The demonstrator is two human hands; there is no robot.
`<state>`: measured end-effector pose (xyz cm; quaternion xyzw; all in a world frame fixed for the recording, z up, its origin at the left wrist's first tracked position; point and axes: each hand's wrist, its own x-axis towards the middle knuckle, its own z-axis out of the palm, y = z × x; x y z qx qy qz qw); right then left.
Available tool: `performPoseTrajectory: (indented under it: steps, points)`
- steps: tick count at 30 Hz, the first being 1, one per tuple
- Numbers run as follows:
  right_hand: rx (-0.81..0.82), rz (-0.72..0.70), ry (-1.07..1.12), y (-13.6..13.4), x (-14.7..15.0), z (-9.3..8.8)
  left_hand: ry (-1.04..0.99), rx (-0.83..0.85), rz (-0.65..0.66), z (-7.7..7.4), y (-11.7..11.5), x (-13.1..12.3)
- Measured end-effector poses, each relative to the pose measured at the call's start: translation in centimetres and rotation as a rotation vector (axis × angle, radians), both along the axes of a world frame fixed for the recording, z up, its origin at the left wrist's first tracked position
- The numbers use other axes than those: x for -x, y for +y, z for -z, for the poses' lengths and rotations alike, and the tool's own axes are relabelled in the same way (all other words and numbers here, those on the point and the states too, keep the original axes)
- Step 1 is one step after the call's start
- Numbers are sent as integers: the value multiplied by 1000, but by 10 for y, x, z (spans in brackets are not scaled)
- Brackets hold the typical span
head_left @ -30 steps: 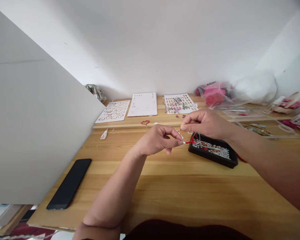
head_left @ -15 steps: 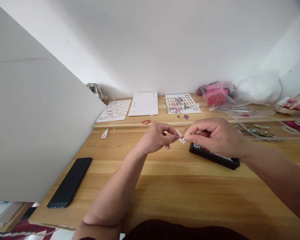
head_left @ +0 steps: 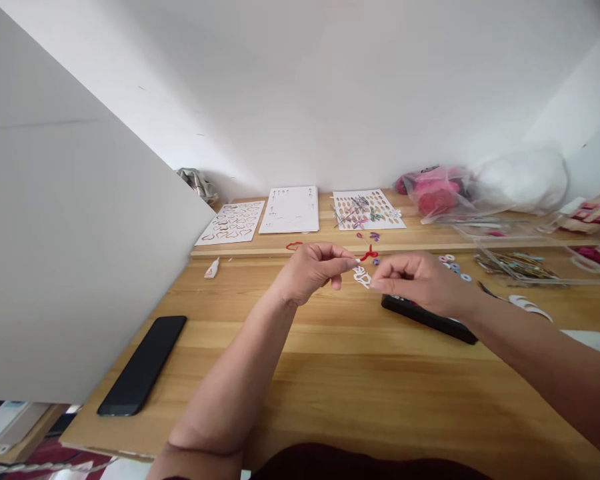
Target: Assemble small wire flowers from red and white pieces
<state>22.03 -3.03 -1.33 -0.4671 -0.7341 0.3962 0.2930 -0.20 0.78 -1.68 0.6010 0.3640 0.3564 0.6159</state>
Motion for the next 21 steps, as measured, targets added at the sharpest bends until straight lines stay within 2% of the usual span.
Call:
performPoseTrajectory:
  steps: [5, 8, 10, 12, 14, 18, 21]
  points:
    - [-234, 7, -173, -22, 7, -23, 106, -101, -34, 5, 0, -3]
    - [-374, 16, -198, -15, 7, -37, 166, -151, 46, 2, -6, -3]
    - [-395, 38, -191, -4, 5, -43, 174, -156, 138, -2, -10, -2]
    - [-352, 49, -145, 9, 1, -43, 144, -142, 204, -5, -13, -1]
    - [-235, 28, -73, 20, -3, -37, 88, -123, 211, -8, -14, 0]
    - [76, 63, 142, 27, -8, -13, 47, -101, 94, -8, -11, 0]
    - [141, 55, 133, 17, -7, 1, 73, -107, 25, -6, -8, -1]
